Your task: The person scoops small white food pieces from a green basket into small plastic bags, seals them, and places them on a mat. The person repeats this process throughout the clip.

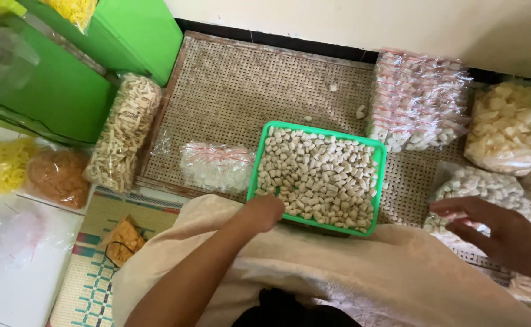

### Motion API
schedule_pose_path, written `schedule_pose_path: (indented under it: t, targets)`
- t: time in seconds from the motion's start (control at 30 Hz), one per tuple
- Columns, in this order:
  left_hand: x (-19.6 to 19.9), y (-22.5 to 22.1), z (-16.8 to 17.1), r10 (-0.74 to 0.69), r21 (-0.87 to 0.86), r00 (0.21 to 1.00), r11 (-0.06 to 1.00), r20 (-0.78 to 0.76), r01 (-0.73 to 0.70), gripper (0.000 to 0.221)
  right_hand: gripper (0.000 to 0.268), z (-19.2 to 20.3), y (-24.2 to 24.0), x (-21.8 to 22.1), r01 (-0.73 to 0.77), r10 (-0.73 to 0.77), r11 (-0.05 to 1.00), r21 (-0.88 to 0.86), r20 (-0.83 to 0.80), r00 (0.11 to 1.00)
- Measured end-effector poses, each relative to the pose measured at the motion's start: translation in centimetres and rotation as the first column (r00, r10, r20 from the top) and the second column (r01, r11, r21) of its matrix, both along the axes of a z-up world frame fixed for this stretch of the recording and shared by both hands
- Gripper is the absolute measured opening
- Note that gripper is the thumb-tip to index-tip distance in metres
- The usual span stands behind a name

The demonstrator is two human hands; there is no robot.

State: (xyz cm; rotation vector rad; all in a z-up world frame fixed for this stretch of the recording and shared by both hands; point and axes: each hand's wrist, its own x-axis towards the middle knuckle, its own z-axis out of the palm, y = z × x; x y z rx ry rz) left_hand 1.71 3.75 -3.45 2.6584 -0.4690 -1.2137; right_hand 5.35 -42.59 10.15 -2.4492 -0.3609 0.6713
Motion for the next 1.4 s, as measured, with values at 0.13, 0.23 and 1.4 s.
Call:
schedule_pose_path:
  t: [0.13,0.23,1.4]
  targets:
    - [3.1,6.7,-9.0,0.068,0.018,0.992,0.997,0.102,-0.070,0.004,0.042,3.1,2.8,-3.9,0.109,-0.112,0.993,-0.045,-0.078,0.991]
    - [4.7,9.8,-9.3,0.475,0.153,0.880,0.871,-0.021,-0.467,0.041,0.035,3.2,3.8,-4.8,0.308,-0.295,0.951,0.029,-0.217,0.931]
    - [6.1,10.1,-20.4,0.833,-0.081,0.433,0.485,0.344,-0.871,0.059,0.043,-1.7,0.2,-2.7,0.504,-0.509,0.860,-0.079,-0.194,0.839]
